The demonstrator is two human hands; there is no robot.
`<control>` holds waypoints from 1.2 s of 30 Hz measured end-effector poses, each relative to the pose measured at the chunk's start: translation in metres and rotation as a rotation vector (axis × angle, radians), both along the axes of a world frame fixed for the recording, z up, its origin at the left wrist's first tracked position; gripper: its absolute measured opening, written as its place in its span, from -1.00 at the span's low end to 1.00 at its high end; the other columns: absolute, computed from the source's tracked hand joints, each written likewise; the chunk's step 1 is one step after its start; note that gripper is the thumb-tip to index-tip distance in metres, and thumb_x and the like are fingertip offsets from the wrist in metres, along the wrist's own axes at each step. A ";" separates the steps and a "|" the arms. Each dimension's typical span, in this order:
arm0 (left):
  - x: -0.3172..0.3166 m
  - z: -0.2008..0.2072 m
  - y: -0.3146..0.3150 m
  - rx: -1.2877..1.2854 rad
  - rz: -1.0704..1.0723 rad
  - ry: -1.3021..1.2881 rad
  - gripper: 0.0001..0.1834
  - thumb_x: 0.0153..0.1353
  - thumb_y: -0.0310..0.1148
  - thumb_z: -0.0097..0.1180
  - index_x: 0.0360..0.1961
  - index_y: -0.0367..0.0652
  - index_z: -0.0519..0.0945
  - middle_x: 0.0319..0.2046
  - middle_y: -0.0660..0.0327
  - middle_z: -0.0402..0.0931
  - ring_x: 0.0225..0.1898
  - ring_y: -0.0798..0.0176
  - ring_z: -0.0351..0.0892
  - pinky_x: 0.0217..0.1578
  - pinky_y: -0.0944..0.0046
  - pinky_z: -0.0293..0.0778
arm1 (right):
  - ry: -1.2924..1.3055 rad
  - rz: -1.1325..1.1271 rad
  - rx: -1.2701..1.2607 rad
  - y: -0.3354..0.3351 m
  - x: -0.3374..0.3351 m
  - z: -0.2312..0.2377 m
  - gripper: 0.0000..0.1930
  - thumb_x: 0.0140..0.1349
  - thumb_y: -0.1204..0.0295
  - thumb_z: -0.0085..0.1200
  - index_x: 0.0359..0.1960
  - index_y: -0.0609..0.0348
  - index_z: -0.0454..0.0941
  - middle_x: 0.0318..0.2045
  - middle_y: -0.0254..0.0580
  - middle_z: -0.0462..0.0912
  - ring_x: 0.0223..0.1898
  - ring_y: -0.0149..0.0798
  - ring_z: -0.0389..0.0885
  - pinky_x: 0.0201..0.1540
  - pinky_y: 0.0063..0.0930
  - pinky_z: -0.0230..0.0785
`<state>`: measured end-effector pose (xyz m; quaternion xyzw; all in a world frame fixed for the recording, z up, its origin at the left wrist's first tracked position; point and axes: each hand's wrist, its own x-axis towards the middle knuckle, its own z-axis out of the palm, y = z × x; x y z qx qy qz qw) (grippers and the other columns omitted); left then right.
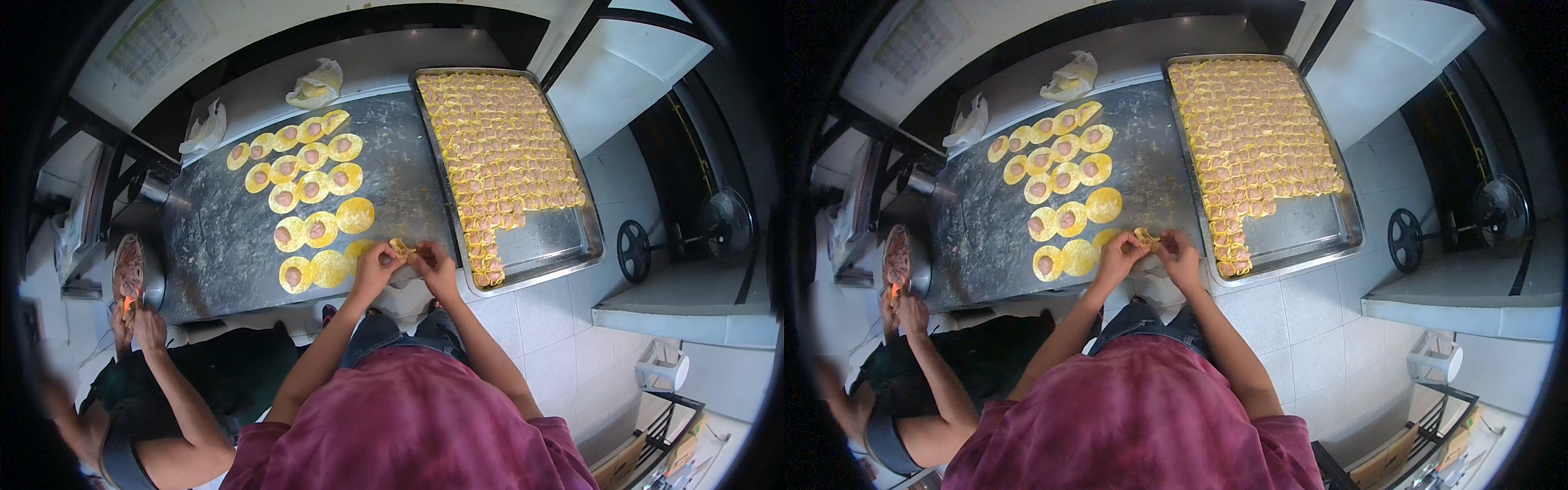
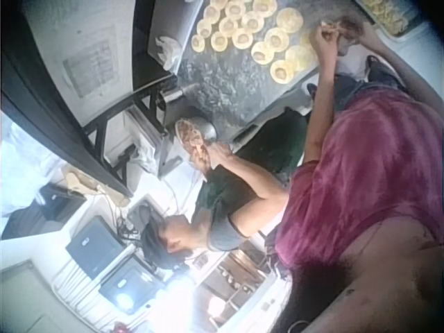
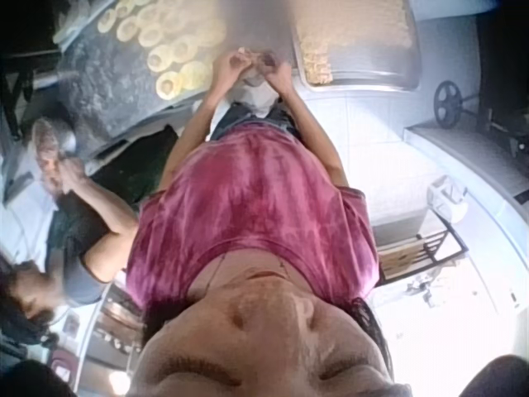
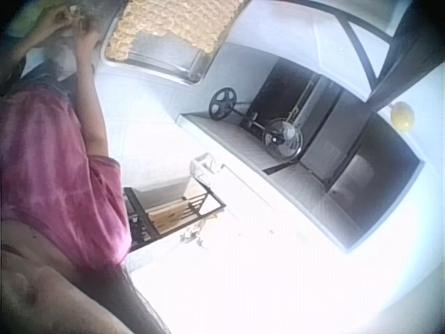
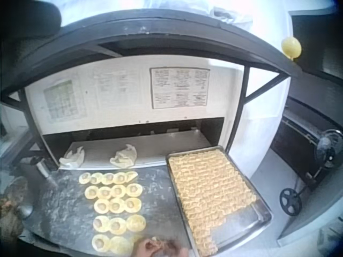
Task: The person places a small amount of filling into circular yellow dough discs and folds them into half-moon shapes. They then place the finished pastries onto a large metal tray. Another person is visible in the background performing a similar task.
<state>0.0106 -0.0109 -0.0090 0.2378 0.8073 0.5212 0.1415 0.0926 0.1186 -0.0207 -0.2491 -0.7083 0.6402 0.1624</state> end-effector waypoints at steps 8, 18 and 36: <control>0.005 0.012 -0.015 0.132 -0.008 -0.216 -0.80 -0.10 -0.56 0.24 -0.44 -0.30 0.46 -0.43 0.13 0.52 -0.30 0.22 0.59 -0.33 0.32 0.47 | 0.028 0.160 0.638 0.006 0.006 0.005 -0.85 -0.08 0.62 0.04 -0.40 0.22 0.50 -0.40 -0.09 0.54 -0.29 0.04 0.52 -0.28 -0.24 0.38; 0.011 0.010 -0.007 -0.253 -0.072 0.239 -0.85 -0.14 -0.55 0.15 -0.46 -0.26 0.48 -0.41 0.10 0.47 -0.39 0.01 0.50 -0.38 0.11 0.42 | -0.013 0.230 0.595 0.002 0.005 0.024 -0.70 -0.13 0.65 0.05 -0.27 0.21 0.45 -0.36 -0.02 0.52 -0.28 0.12 0.50 -0.26 -0.16 0.38; 0.007 0.014 0.002 -0.212 -0.157 0.155 -0.69 -0.09 -0.55 0.17 -0.24 -0.23 0.48 -0.43 -0.03 0.54 -0.35 -0.01 0.57 -0.36 0.14 0.47 | 0.033 0.311 0.644 0.017 0.001 0.025 -0.71 -0.17 0.60 0.15 -0.31 0.19 0.53 -0.31 -0.11 0.54 -0.34 0.01 0.55 -0.30 -0.26 0.42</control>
